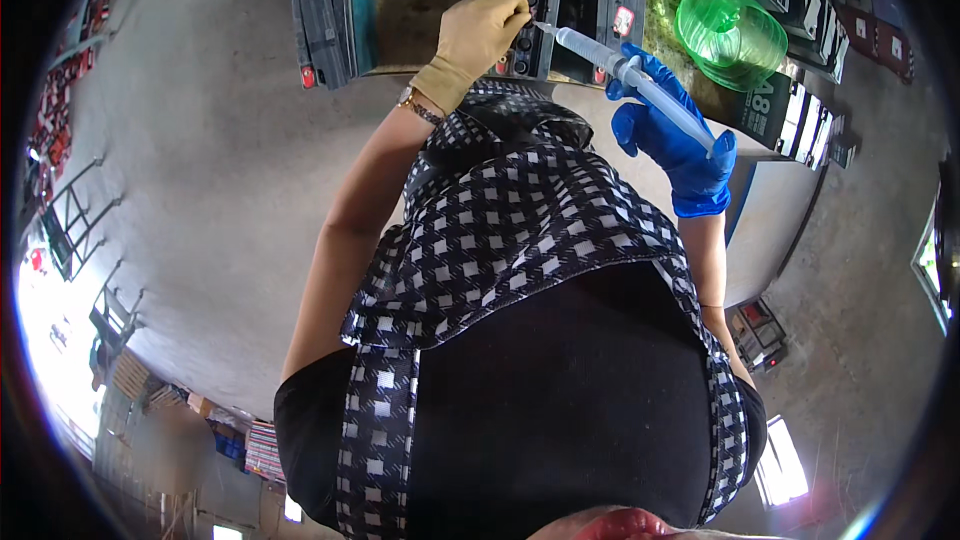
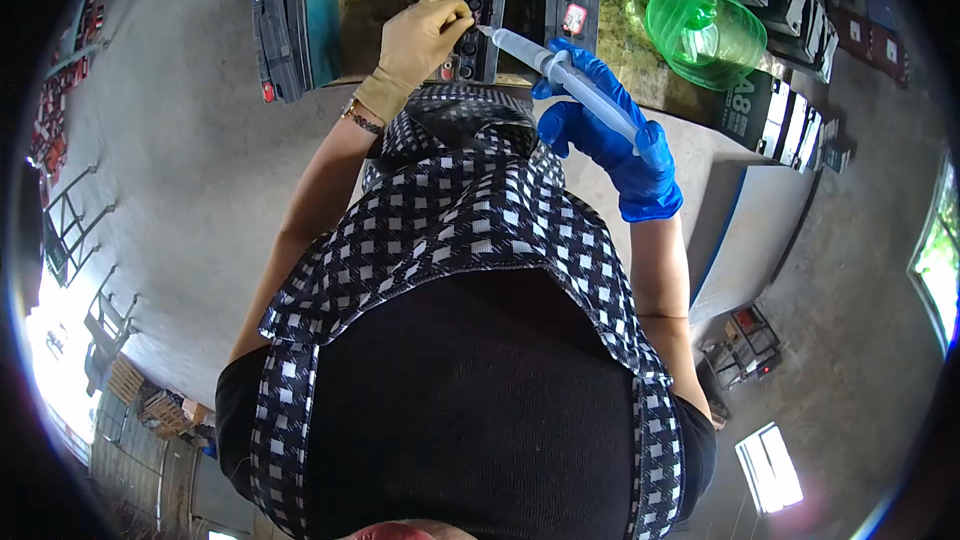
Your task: Filling lead-acid or similar battery components with liquid using a syringe at an assembly workbench.
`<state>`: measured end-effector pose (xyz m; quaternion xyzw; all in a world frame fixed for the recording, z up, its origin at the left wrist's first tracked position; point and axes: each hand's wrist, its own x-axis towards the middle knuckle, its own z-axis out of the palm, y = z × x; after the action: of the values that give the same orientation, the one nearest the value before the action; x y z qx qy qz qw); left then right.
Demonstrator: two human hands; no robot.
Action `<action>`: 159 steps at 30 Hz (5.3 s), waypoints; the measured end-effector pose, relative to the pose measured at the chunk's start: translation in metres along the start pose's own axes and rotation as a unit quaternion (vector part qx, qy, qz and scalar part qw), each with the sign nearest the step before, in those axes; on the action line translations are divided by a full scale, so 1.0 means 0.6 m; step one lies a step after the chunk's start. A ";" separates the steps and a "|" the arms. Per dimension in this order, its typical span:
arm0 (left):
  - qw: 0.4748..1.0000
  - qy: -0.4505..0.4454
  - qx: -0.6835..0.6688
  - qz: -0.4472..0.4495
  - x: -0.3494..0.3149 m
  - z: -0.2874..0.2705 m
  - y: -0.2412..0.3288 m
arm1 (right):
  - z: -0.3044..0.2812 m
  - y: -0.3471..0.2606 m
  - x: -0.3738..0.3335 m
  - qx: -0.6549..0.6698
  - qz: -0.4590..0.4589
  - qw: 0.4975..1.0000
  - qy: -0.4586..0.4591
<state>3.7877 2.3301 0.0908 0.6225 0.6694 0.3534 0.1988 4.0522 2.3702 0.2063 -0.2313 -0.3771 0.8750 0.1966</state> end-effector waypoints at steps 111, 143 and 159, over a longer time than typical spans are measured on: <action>0.999 0.001 0.020 0.038 -0.037 0.108 0.072 | -0.107 -0.047 0.006 0.052 0.086 0.958 0.267; 0.983 -0.084 0.126 0.101 0.021 0.120 0.070 | -0.101 -0.017 -0.023 -0.060 0.100 0.960 0.256; 0.999 -0.043 0.006 0.025 -0.027 0.102 0.070 | -0.074 -0.012 -0.007 -0.056 0.106 0.950 0.289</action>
<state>3.8623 2.3271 0.0769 0.6550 0.6465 0.3272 0.2145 4.0813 2.3982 0.1857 -0.5235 -0.3262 0.7639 0.1895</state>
